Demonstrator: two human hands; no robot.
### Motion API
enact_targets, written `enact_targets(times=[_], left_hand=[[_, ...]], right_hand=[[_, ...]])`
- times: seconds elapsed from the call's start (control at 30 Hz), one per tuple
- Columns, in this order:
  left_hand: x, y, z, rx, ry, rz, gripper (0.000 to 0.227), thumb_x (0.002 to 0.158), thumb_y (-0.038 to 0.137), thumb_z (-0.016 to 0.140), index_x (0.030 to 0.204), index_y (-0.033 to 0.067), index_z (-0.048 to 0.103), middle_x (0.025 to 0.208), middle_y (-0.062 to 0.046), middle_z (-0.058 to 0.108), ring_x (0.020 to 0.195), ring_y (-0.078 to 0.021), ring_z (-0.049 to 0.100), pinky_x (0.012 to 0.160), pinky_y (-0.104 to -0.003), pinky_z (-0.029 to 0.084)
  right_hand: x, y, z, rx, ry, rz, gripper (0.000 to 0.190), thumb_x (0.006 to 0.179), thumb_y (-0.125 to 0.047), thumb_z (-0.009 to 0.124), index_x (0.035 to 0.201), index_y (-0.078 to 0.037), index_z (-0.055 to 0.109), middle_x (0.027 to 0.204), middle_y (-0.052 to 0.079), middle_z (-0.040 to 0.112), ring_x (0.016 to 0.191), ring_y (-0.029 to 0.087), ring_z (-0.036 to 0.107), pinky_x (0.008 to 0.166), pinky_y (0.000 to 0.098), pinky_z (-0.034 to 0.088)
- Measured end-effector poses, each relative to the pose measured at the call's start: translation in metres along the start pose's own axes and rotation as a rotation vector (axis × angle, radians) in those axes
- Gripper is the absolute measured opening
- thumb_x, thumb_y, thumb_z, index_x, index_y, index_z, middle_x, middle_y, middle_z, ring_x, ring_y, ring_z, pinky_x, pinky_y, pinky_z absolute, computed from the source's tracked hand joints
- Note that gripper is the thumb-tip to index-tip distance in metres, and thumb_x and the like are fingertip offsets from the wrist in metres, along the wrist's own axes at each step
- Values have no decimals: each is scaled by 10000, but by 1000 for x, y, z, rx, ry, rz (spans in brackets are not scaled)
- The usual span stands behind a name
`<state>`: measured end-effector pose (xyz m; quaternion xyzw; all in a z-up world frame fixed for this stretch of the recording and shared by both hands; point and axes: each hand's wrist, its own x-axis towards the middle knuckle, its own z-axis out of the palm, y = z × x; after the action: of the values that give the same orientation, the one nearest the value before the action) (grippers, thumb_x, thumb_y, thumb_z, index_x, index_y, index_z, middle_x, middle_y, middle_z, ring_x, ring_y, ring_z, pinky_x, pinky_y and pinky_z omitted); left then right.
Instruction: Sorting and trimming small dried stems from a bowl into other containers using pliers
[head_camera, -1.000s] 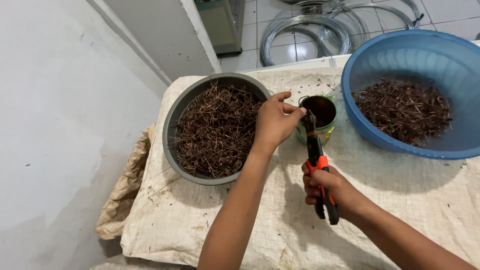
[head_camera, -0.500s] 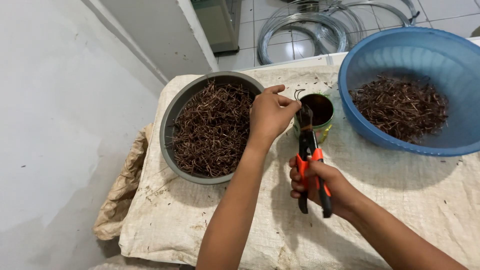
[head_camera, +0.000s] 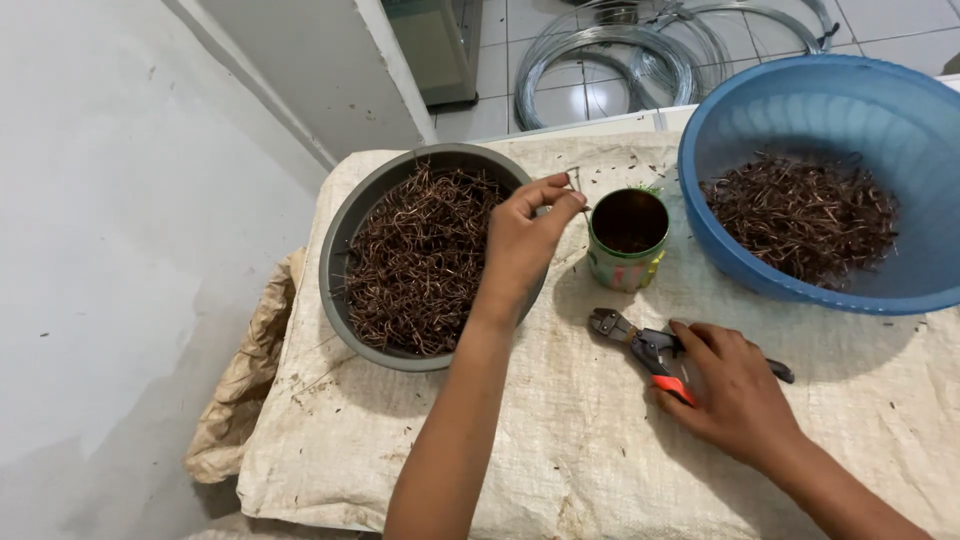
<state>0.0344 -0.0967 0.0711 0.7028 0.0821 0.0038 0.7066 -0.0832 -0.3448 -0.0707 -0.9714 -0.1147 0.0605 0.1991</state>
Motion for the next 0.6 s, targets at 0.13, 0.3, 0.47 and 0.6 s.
enact_targets(times=[0.13,0.3,0.47,0.6], left_hand=[[3,-10,13,123,-55,61,172,821,269,746,882,115,796,1274,-37,729,1194,-179,656,985,-368,514],[9,-29,45,126,-77,212,136,809,279,772,866,160,807,1232,30,737,1153,-110,680,966,-372,515],[-2,-28,89,608,-84,1075,56,836,110,769,857,60,758,1291,-132,643,1282,-340,591,1027,-517,499],[-2,-30,124,842,-209,1336,170,893,92,786,754,62,694,1391,-170,591,1392,-339,498,1115,-541,441]], right_hand=[[-3,7,10,-132,219,-225,847,818,-623,665,1473,-107,518,1388,100,580,1222,315,559,974,486,480],[2,-13,-45,141,394,-217,382,815,-313,795,1150,-134,764,1201,129,693,1050,309,685,898,457,533],[19,-9,-122,46,796,-284,403,937,-131,814,1282,52,715,1288,259,608,1230,391,623,1068,465,518],[37,22,-135,-151,859,-322,366,909,-181,875,1207,5,771,1364,294,634,1296,467,588,1109,564,479]])
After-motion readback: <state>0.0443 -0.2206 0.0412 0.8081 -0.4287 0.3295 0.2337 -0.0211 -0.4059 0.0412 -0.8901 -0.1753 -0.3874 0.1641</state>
